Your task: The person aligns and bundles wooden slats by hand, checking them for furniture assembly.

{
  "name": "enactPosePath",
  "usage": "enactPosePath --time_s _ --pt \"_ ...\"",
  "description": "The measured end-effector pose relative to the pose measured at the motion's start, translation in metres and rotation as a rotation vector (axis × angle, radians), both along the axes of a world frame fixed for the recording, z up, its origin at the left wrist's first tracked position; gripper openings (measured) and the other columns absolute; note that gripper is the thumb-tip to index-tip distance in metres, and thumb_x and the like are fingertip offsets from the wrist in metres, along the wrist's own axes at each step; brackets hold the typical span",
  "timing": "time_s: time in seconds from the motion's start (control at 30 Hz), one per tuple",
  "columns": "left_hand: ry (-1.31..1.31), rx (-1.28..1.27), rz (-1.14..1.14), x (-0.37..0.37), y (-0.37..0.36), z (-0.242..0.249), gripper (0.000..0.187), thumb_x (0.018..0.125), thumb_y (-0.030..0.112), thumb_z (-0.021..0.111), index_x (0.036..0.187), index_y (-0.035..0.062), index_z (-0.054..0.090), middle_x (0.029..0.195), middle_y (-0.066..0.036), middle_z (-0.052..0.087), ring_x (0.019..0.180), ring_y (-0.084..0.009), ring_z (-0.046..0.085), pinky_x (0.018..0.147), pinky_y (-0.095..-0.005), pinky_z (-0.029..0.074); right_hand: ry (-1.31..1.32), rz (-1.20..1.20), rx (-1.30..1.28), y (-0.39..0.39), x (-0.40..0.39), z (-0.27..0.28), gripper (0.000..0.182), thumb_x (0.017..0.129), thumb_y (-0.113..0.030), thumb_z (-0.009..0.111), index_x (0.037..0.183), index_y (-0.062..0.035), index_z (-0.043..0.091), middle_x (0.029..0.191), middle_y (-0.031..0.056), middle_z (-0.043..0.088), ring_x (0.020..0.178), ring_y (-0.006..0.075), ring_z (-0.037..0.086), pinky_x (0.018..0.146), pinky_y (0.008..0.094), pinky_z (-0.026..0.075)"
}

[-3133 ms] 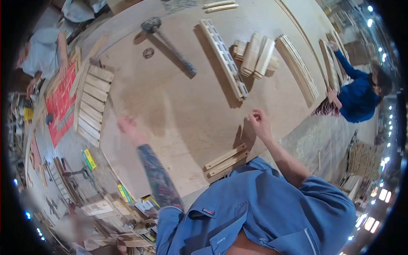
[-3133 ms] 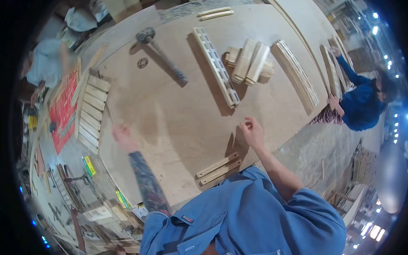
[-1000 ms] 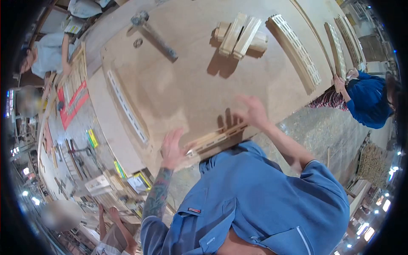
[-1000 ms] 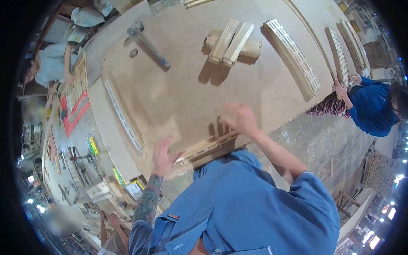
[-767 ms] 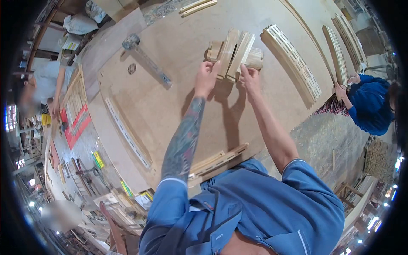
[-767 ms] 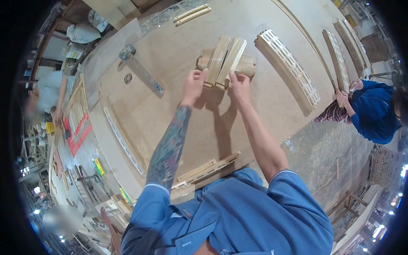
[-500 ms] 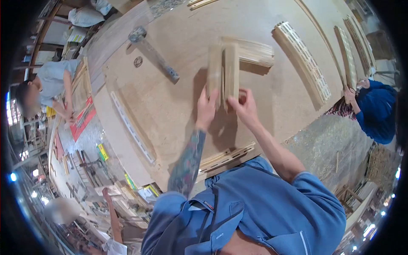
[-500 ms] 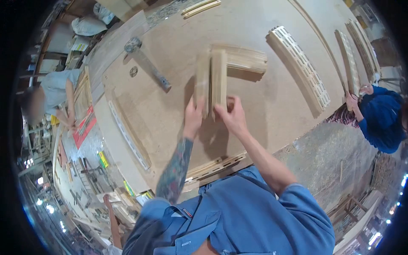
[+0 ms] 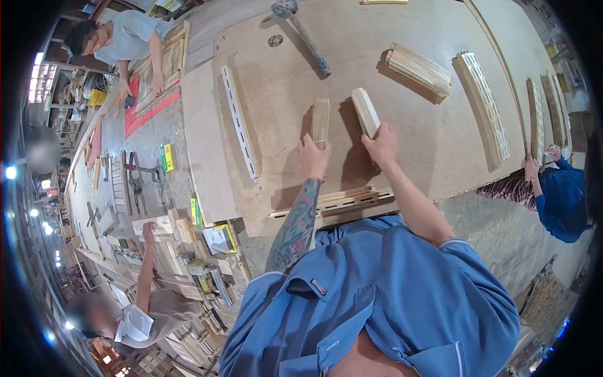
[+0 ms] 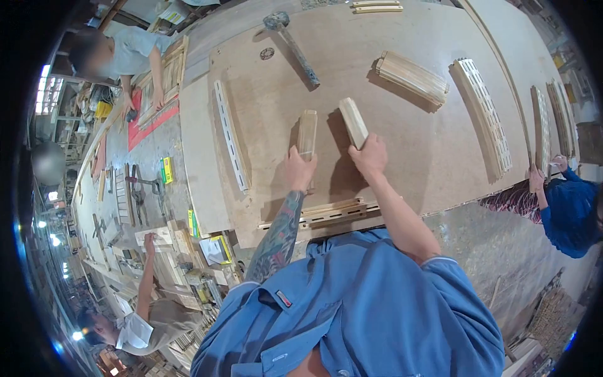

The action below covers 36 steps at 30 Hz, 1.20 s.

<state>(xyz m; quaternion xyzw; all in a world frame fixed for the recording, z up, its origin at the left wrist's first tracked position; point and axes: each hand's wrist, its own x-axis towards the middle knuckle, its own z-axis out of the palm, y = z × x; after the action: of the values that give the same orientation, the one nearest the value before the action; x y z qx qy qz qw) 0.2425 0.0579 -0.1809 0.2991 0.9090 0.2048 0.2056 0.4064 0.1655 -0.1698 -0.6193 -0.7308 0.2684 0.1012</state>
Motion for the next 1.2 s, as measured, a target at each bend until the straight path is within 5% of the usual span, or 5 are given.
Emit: enactPosePath --time_s 0.23,0.53,0.67,0.93,1.2 --pt "-0.177 0.374 0.238 -0.019 -0.008 -0.013 0.067 0.073 0.034 0.077 0.125 -0.004 0.054 0.114 -0.025 0.061 0.113 -0.0388 0.055 0.094 -0.0444 0.045 0.271 -0.042 -0.256 -0.009 -0.025 0.003 0.05 0.07 -0.033 0.077 0.103 0.0006 0.061 0.102 0.0205 0.063 0.097 0.0371 0.063 0.083 0.046 0.051" --pt "-0.196 0.302 0.197 -0.026 -0.012 0.007 0.062 0.074 0.035 0.077 0.118 -0.0061 0.062 0.111 -0.023 0.063 0.11 -0.0365 0.056 0.096 -0.0441 0.044 0.449 -0.252 -0.148 -0.008 -0.021 -0.004 0.045 0.073 -0.032 0.077 0.1 0.0003 0.063 0.086 0.0131 0.06 0.089 0.0318 0.056 0.081 0.0435 0.047" --pt "0.13 0.305 0.337 -0.05 -0.035 -0.015 0.072 0.078 0.047 0.074 0.126 -0.0049 0.06 0.113 -0.023 0.065 0.115 -0.0367 0.055 0.104 -0.0437 0.038 0.172 -0.262 0.067 0.011 0.018 -0.029 0.049 0.076 -0.033 0.076 0.111 -0.0033 0.06 0.106 0.0166 0.06 0.109 0.0348 0.054 0.094 0.0432 0.044" --pt "0.253 0.212 0.383 -0.063 -0.054 -0.02 0.066 0.081 0.043 0.071 0.126 -0.0041 0.059 0.119 -0.026 0.057 0.115 -0.0384 0.053 0.099 -0.0432 0.042 0.011 -0.326 0.156 0.026 0.043 -0.029 0.049 0.077 -0.044 0.076 0.106 -0.0066 0.061 0.103 0.0145 0.06 0.103 0.0332 0.057 0.089 0.0448 0.045" --pt "0.069 0.069 0.198 -0.085 -0.043 -0.012 0.048 0.092 0.032 0.057 0.126 -0.0014 0.06 0.118 -0.027 0.059 0.115 -0.0413 0.053 0.1 -0.0464 0.041 0.03 0.008 0.058 0.042 0.038 -0.019 0.038 0.085 -0.039 0.068 0.107 -0.0085 0.064 0.118 0.0181 0.06 0.11 0.0379 0.055 0.093 0.047 0.045"
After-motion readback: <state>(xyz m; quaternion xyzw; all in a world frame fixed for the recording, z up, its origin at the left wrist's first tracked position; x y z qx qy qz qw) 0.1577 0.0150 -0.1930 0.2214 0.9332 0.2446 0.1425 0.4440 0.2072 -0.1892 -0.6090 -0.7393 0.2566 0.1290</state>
